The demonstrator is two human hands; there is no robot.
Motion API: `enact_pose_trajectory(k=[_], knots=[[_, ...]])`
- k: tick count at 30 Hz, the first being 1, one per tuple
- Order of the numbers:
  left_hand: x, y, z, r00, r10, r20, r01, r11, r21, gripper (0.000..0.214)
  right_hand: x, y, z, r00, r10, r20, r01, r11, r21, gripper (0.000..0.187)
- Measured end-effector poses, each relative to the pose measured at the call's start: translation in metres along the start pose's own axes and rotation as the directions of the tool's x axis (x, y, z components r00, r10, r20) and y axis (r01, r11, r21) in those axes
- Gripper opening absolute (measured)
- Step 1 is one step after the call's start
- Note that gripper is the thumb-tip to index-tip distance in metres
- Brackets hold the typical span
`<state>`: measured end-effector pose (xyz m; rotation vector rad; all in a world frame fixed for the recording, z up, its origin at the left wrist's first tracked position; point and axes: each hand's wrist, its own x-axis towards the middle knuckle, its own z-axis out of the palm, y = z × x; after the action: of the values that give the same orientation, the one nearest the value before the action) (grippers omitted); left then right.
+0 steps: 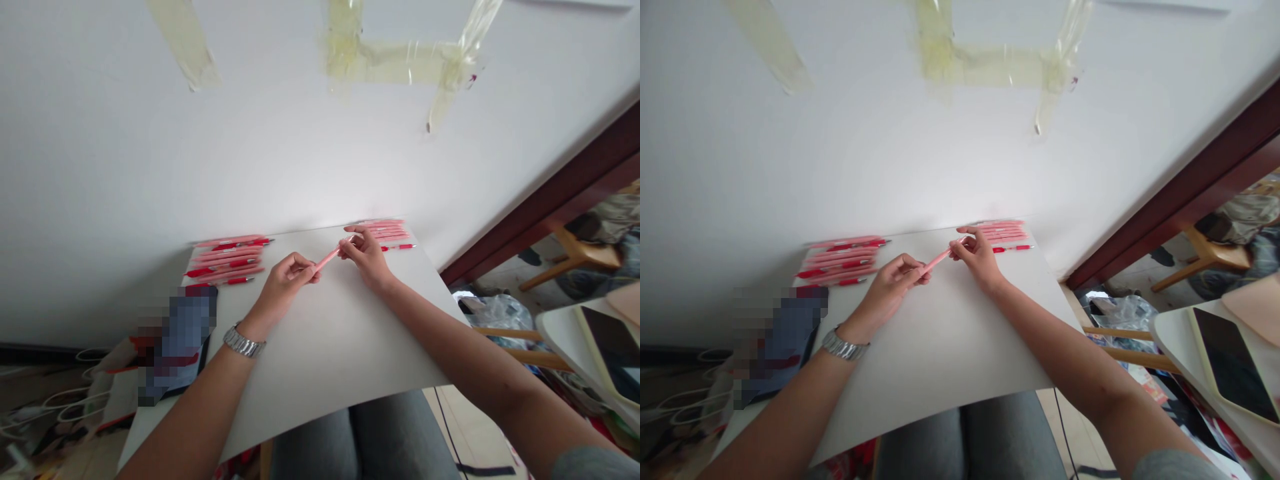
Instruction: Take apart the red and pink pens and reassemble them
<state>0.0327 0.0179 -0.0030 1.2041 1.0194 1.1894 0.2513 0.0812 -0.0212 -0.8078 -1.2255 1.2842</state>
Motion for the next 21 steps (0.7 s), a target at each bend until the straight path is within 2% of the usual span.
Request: enact_pose_trajectory(k=[4, 9, 14, 21], knots=[[-0.0024, 0.0025, 0.0014, 0.994, 0.013, 0.107, -0.015, 1.000, 0.022, 0.031, -0.0012, -0.0030, 0.0017, 1.000, 0.002, -0.008, -0.002, 1.000, 0.006, 0.057], [-0.0031, 0.0025, 0.0058, 0.982, 0.003, 0.189, -0.010, 0.999, 0.038, 0.026, -0.0042, -0.0072, 0.0056, 0.999, 0.030, 0.040, -0.030, 0.999, -0.013, 0.058], [-0.0031, 0.0005, 0.0078, 0.976, -0.057, 0.211, 0.051, 0.998, 0.032, 0.036, -0.0064, -0.0095, 0.0088, 0.993, 0.050, 0.103, -0.043, 0.997, -0.064, 0.057], [-0.0034, -0.0010, 0.0098, 0.975, -0.059, 0.212, 0.033, 0.992, 0.124, 0.040, -0.0090, -0.0053, 0.0092, 0.973, 0.064, 0.220, -0.052, 0.997, -0.062, 0.060]])
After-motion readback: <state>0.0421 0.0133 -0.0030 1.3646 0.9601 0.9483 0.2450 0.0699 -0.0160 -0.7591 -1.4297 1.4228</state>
